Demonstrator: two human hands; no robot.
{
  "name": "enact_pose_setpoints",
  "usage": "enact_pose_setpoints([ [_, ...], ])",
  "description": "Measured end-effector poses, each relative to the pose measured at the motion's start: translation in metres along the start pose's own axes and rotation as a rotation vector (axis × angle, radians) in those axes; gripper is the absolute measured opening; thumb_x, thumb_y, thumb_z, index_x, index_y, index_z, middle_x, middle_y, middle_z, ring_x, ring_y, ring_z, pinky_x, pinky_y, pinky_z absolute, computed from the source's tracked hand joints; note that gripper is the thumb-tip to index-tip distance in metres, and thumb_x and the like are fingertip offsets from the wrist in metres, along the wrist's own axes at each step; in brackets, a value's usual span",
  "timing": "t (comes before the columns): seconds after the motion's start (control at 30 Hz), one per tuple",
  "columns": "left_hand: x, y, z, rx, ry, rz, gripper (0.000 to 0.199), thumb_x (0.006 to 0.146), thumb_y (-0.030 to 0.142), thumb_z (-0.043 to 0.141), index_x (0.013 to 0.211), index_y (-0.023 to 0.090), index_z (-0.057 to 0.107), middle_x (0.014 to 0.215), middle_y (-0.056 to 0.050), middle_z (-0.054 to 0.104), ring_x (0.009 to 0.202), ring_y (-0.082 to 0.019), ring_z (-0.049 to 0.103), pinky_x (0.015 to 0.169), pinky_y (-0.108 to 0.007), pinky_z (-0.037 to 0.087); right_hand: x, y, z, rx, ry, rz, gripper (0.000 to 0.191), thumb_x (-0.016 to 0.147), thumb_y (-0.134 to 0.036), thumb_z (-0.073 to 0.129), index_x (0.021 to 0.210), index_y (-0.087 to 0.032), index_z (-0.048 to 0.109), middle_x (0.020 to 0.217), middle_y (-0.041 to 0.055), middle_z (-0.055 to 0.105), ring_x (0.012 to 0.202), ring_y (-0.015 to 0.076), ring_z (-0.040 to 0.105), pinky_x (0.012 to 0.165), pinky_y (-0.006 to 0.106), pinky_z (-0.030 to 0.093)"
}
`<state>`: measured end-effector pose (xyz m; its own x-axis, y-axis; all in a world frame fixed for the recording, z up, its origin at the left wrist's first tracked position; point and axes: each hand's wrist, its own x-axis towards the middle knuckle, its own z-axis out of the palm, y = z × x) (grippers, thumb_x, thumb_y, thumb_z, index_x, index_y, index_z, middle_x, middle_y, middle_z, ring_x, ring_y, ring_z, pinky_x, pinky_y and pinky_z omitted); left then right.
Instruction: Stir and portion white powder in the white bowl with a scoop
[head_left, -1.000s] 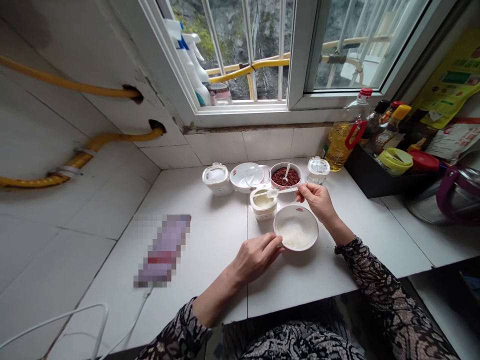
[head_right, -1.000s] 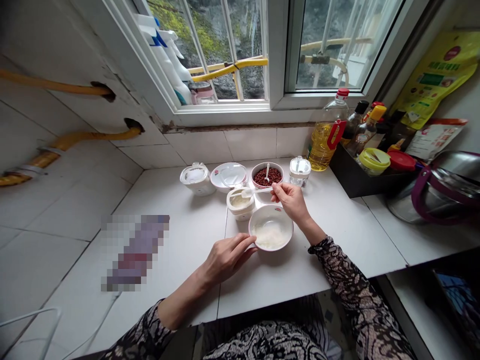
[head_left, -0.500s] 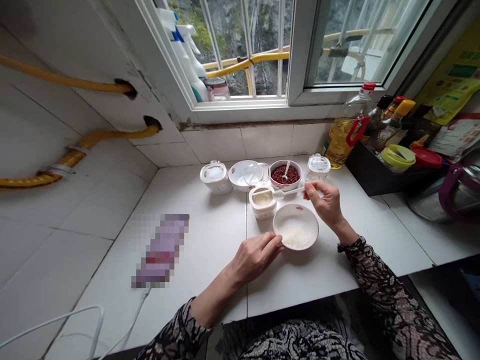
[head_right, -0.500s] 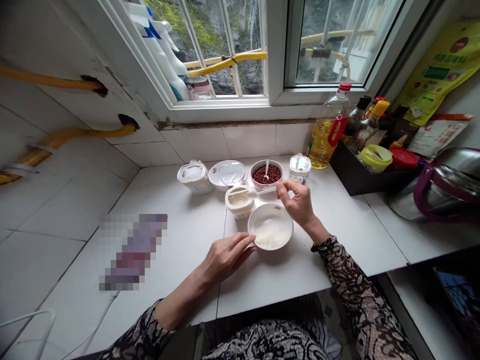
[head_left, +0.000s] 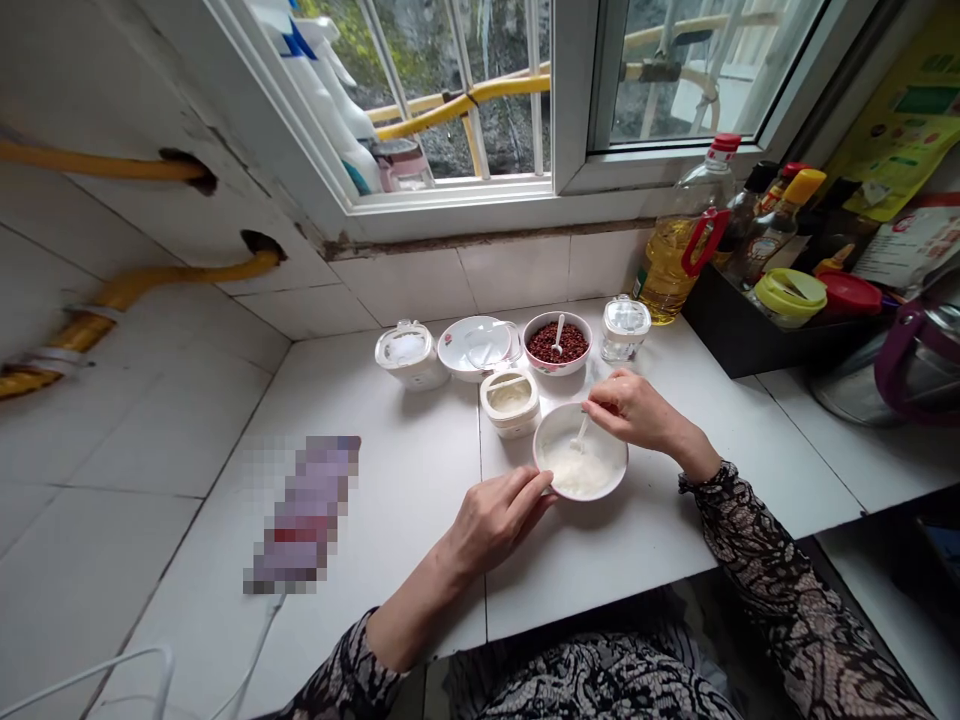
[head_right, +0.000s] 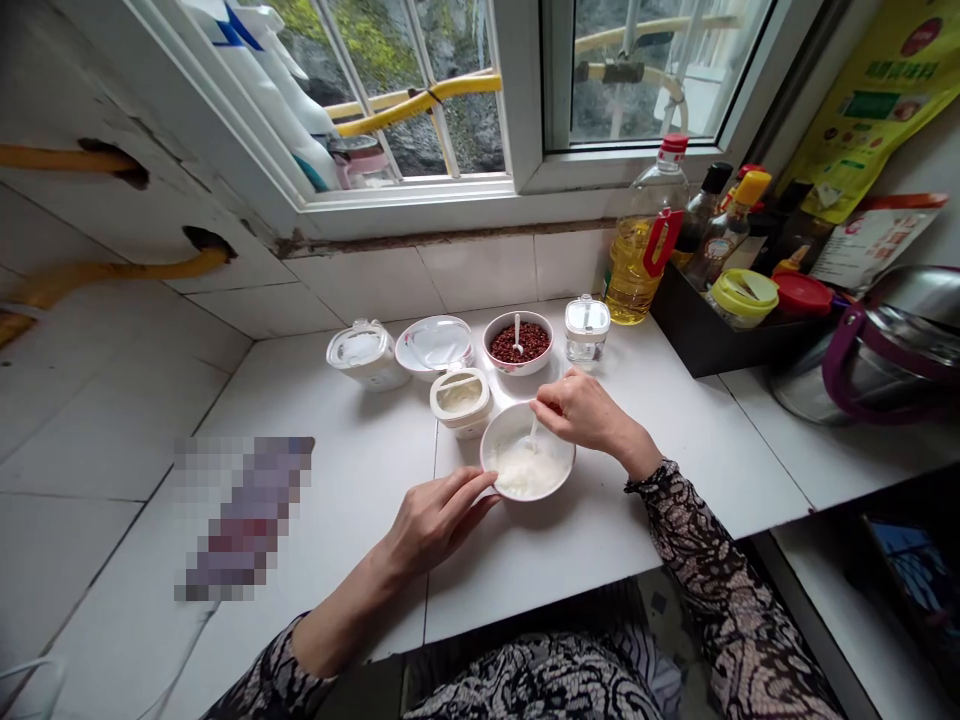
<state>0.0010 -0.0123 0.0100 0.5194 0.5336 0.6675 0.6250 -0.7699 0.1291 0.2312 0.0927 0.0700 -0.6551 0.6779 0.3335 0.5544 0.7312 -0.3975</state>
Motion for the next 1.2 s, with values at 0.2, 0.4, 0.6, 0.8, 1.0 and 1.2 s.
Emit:
enact_pose_setpoints([
  [0.2, 0.0, 0.0, -0.001, -0.001, 0.005, -0.003, 0.018, 0.102, 0.022, 0.047, 0.113, 0.012, 0.055, 0.088, -0.007, 0.068, 0.066, -0.013, 0.066, 0.054, -0.021, 0.05, 0.0, 0.003, 0.002, 0.097, 0.056, 0.094, 0.038, 0.091, -0.024, 0.047, 0.053, -0.019, 0.042, 0.049, -0.0053, 0.04, 0.05, 0.0082, 0.031, 0.067, 0.03, 0.036],
  [0.4, 0.001, 0.0, 0.0, 0.007, 0.004, -0.002, 0.017, 0.102, 0.022, 0.046, 0.112, 0.012, 0.055, 0.087, -0.007, 0.068, 0.065, -0.013, 0.066, 0.053, -0.021, 0.05, 0.0, 0.012, -0.001, 0.308, 0.062, 0.312, 0.038, 0.088, -0.034, 0.048, 0.053, -0.019, 0.044, 0.051, -0.0043, 0.038, 0.051, 0.0088, 0.034, 0.052, 0.026, 0.027],
  [0.6, 0.0, 0.0, 0.0, 0.011, -0.005, 0.001, 0.017, 0.103, 0.023, 0.044, 0.112, 0.012, 0.054, 0.088, -0.007, 0.069, 0.066, -0.013, 0.066, 0.054, -0.021, 0.05, 0.002, 0.017, 0.003, 0.626, -0.013, 0.515, 0.044, 0.082, -0.049, 0.055, 0.051, -0.019, 0.049, 0.048, -0.0035, 0.043, 0.047, 0.0081, 0.036, 0.049, 0.026, 0.027],
  [0.8, 0.001, 0.0, 0.0, 0.007, -0.007, -0.001, 0.017, 0.104, 0.023, 0.043, 0.111, 0.012, 0.053, 0.087, -0.006, 0.068, 0.067, -0.013, 0.066, 0.054, -0.021, 0.05, 0.008, 0.019, 0.006, 0.871, 0.061, 0.56, 0.052, 0.072, -0.064, 0.067, 0.051, -0.017, 0.054, 0.047, -0.0016, 0.05, 0.047, 0.0079, 0.041, 0.05, 0.026, 0.033],
  [1.0, 0.003, 0.0, 0.0, 0.005, 0.009, 0.006, 0.019, 0.104, 0.023, 0.04, 0.113, 0.012, 0.054, 0.087, -0.006, 0.067, 0.065, -0.012, 0.064, 0.053, -0.02, 0.049, 0.018, -0.001, 0.015, 0.88, 0.234, 0.515, 0.054, 0.073, -0.07, 0.065, 0.066, -0.017, 0.063, 0.053, -0.0001, 0.057, 0.049, 0.0104, 0.046, 0.05, 0.026, 0.037],
  [1.2, 0.005, 0.001, 0.0, 0.021, 0.017, 0.01, 0.019, 0.105, 0.022, 0.039, 0.109, 0.012, 0.055, 0.085, -0.006, 0.068, 0.064, -0.012, 0.064, 0.052, -0.022, 0.048, 0.019, -0.02, 0.026, 0.238, 0.402, 0.12, 0.039, 0.096, -0.047, 0.05, 0.072, -0.019, 0.064, 0.066, 0.0047, 0.067, 0.061, 0.0156, 0.056, 0.073, 0.035, 0.044],
])
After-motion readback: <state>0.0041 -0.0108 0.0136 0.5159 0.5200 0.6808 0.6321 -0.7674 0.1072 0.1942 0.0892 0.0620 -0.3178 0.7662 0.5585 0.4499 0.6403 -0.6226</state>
